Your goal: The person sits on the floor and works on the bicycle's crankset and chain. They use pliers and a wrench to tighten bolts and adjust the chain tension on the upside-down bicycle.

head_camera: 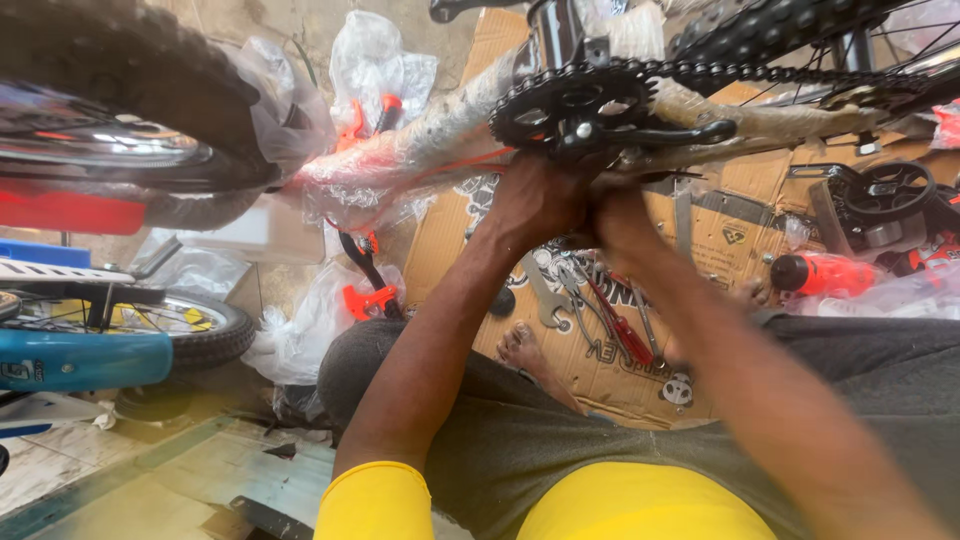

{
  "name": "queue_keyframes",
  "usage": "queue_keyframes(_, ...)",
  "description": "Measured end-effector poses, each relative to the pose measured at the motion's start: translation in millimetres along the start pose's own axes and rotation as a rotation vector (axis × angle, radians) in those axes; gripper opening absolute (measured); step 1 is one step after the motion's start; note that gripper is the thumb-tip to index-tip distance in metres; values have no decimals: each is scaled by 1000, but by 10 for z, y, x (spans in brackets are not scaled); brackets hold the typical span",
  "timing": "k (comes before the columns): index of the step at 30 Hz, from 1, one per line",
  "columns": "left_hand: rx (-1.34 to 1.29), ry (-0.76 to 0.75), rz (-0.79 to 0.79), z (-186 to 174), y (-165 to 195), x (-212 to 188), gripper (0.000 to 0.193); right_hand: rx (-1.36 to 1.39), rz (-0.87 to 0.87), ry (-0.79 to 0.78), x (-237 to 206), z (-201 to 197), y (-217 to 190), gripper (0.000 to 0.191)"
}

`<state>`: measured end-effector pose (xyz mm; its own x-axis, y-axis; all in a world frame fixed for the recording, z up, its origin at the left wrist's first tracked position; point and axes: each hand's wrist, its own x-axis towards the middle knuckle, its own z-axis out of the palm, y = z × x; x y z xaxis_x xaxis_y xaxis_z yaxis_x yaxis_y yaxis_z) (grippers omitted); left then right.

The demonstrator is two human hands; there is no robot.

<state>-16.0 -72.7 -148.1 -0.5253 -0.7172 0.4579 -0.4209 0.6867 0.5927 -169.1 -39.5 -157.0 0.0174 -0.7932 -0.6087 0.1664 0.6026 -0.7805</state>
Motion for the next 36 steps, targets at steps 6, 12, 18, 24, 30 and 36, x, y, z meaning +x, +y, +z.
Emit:
queue_keyframes(6, 36, -39, -72, 8, 13, -22, 55, 61, -107, 77, 5, 168, 359, 14)
queue_keyframes(12, 26, 69, -7, -8, 70, 25, 59, -247, -25, 166, -326, -348, -273, 13)
queue_keyframes(18, 2, -34, -45, -28, 42, 14, 66, 46, 51, 46, -20, -1, -43, 10)
queue_keyframes(24, -13, -25, -108, -31, 54, 0, 53, 143, -31, 86, -56, 258, 231, 14)
queue_keyframes(30, 78, 191, 92, -90, 124, 106, 56, -230, -35, 76, -355, -365, -267, 19)
queue_keyframes(36, 25, -44, -75, -92, 104, 67, 61, -320, -31, 66, -218, -268, -304, 11)
